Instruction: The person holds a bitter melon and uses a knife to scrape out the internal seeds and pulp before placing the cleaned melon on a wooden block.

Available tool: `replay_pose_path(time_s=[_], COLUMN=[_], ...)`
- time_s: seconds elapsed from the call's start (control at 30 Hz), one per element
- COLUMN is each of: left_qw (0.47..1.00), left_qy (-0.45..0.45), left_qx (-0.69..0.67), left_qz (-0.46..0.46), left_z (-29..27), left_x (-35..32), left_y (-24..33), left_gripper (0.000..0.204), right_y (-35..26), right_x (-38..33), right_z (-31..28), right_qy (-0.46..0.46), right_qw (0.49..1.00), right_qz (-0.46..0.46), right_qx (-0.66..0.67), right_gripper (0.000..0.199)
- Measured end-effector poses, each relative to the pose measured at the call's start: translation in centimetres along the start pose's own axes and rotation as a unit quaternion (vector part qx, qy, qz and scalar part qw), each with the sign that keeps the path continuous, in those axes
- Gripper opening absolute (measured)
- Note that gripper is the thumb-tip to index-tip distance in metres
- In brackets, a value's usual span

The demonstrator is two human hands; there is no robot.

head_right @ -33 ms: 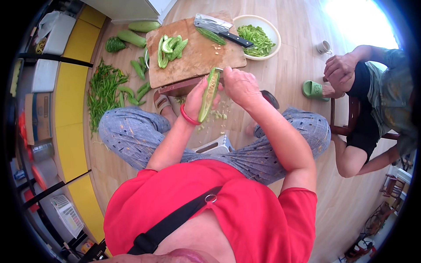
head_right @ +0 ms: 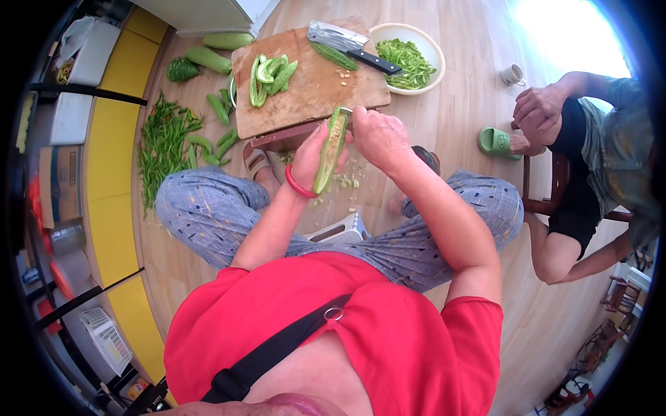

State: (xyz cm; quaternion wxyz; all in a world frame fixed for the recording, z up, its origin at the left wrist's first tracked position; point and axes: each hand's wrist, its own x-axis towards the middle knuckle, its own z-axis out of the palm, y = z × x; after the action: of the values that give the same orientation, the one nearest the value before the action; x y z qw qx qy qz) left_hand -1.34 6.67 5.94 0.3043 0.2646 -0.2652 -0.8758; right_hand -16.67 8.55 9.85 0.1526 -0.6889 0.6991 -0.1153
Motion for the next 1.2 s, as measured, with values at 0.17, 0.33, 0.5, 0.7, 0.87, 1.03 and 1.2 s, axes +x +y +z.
replay_pose_path(time_s=[0.17,0.33,0.5,0.7,0.87,1.03,1.2], left_qw=[0.999,0.998,0.996,0.994,0.989,0.996,0.991], left_qy=[0.04,0.013,0.066,0.1,0.104,0.055,0.068], left_qx=[0.016,0.02,0.035,0.04,0.097,0.072,0.118], left_qz=[0.022,0.052,0.049,0.029,0.046,-0.017,0.02], left_z=[-0.3,-1.1,-0.7,-3.1,-4.9,-4.3,-3.4], left_x=[-0.7,-0.7,-0.5,0.4,1.7,1.1,0.7], left_y=[-1.0,-1.5,-1.0,-0.8,-0.7,0.7,-0.2], left_gripper=[0.027,0.029,0.029,0.028,0.03,0.032,0.029], right_y=[-1.1,-1.5,-2.1,-3.6,-2.3,-0.9,-1.2], right_x=[-0.4,-0.5,-1.1,-3.9,-2.6,0.0,1.1], right_z=[0.8,1.6,2.4,4.7,3.8,2.6,2.4], right_qy=[-0.048,-0.051,-0.052,-0.106,-0.087,-0.004,-0.011], right_qw=[0.999,0.998,0.998,0.99,0.993,0.999,0.999], right_qz=[-0.003,-0.021,-0.019,-0.086,-0.063,-0.035,-0.026], right_qx=[0.006,0.027,0.032,0.02,0.04,-0.001,-0.033], right_gripper=[0.02,0.023,0.024,0.013,0.011,0.012,0.023])
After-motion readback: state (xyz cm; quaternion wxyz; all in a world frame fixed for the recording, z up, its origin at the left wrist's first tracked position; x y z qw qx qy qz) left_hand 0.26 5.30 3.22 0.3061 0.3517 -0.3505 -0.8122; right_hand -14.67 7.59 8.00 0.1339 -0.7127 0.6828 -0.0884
